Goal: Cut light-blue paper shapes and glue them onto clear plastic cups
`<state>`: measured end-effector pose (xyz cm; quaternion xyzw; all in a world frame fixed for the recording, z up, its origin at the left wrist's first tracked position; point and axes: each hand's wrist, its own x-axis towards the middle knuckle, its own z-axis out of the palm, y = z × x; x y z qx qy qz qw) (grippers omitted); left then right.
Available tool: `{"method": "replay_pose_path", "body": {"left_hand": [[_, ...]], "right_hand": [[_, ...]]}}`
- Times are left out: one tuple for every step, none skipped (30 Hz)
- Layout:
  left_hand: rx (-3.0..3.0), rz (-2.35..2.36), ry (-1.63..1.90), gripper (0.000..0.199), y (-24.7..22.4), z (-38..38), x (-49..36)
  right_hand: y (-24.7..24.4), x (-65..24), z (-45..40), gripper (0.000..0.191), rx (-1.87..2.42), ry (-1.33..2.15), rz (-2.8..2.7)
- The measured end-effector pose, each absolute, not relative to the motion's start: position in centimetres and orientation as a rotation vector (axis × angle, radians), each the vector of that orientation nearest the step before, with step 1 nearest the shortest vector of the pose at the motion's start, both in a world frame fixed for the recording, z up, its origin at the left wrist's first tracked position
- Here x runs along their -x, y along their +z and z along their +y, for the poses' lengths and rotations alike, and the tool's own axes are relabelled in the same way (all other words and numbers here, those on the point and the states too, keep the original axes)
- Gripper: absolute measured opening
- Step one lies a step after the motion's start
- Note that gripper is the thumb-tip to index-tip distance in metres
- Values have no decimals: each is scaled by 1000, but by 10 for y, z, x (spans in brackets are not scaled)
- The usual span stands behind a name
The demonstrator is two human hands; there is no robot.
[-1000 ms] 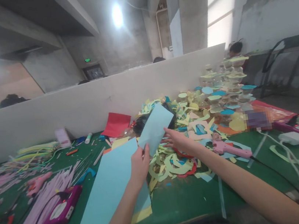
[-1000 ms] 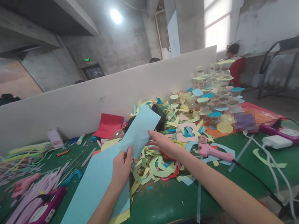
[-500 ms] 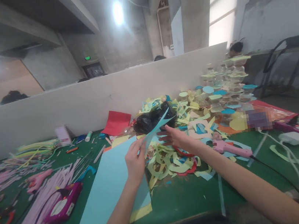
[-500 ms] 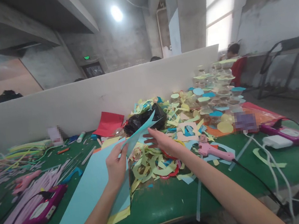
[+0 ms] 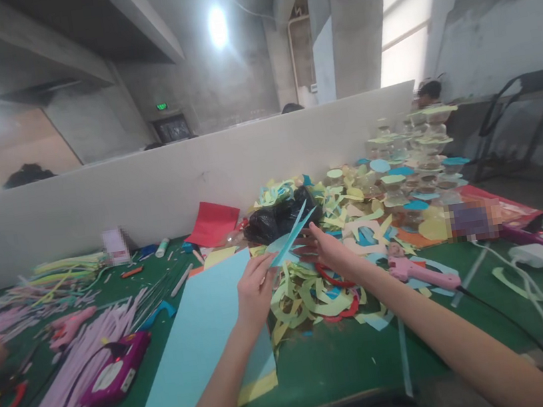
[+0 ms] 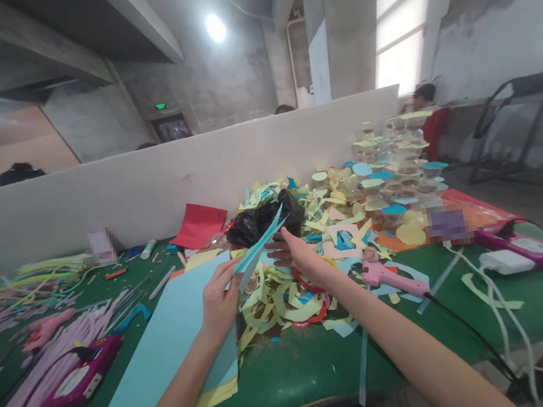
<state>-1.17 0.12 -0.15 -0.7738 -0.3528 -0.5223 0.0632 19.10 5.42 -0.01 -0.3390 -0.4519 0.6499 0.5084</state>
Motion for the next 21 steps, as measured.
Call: {"method": "replay_pose_path", "body": {"left_hand": [[2348,-1093,-1584,25,-1,1,12],[2364,-1107,-1581,25,-2,1,11],[2379,-1107,-1574,25,-2,1,11],[2393,-1095,-1566,25,-3,1,11],[2404,-1077,-1558,25,-4,1,11],[2411,-1055,-1552,25,-5,2,11],[2414,-1033,-1547,24,-5,2,11],[2412,-1013,-1544,24,-6,3,11],[2409,-999,-1542,24,-6,3,11],[2407,-990,-1542,23,-6,4,11],[2404,-988,-1546,23,-6,4,11],[2400,-991,-1553,22,-6,4,11],[2401,-1000,-1562,22,-6,4,11],[2405,-1014,-1571,21,-6,4,11],[2413,-1030,-1582,21,-6,4,11],[2428,-1047,-1594,21,-6,3,11],[2448,-1070,-1607,22,-6,3,10],[2474,-1100,-1623,23,-6,2,10],[2497,-1141,-1643,24,-6,1,9],[2518,-1194,-1669,26,-6,-1,8],[2533,-1258,-1699,29,-6,-2,7]], "right_hand": [[-1,-191,55,54,826,1568,-1105],[-2,-192,55,55,834,1571,-1116],[-2,-192,55,56,844,1574,-1122],[-2,-192,54,57,849,1579,-1127],[-3,-191,54,57,847,1582,-1133],[-3,-191,53,55,840,1580,-1139],[-3,-190,53,52,830,1571,-1147],[-3,-190,52,48,820,1560,-1155],[-3,-190,51,42,818,1543,-1157],[-3,-189,50,37,822,1528,-1155],[-3,-189,50,32,836,1517,-1151],[-3,-189,49,28,852,1513,-1148],[-3,-188,49,24,867,1510,-1143],[-3,-188,49,21,878,1502,-1135],[-4,-188,49,19,885,1490,-1126],[-4,-189,50,18,890,1472,-1113],[-4,-189,51,18,896,1445,-1095],[-5,-190,52,18,905,1409,-1082],[-5,-192,54,18,916,1360,-1078],[-5,-194,55,19,932,1290,-1095],[-4,-195,55,20,951,1206,-1122]]}}
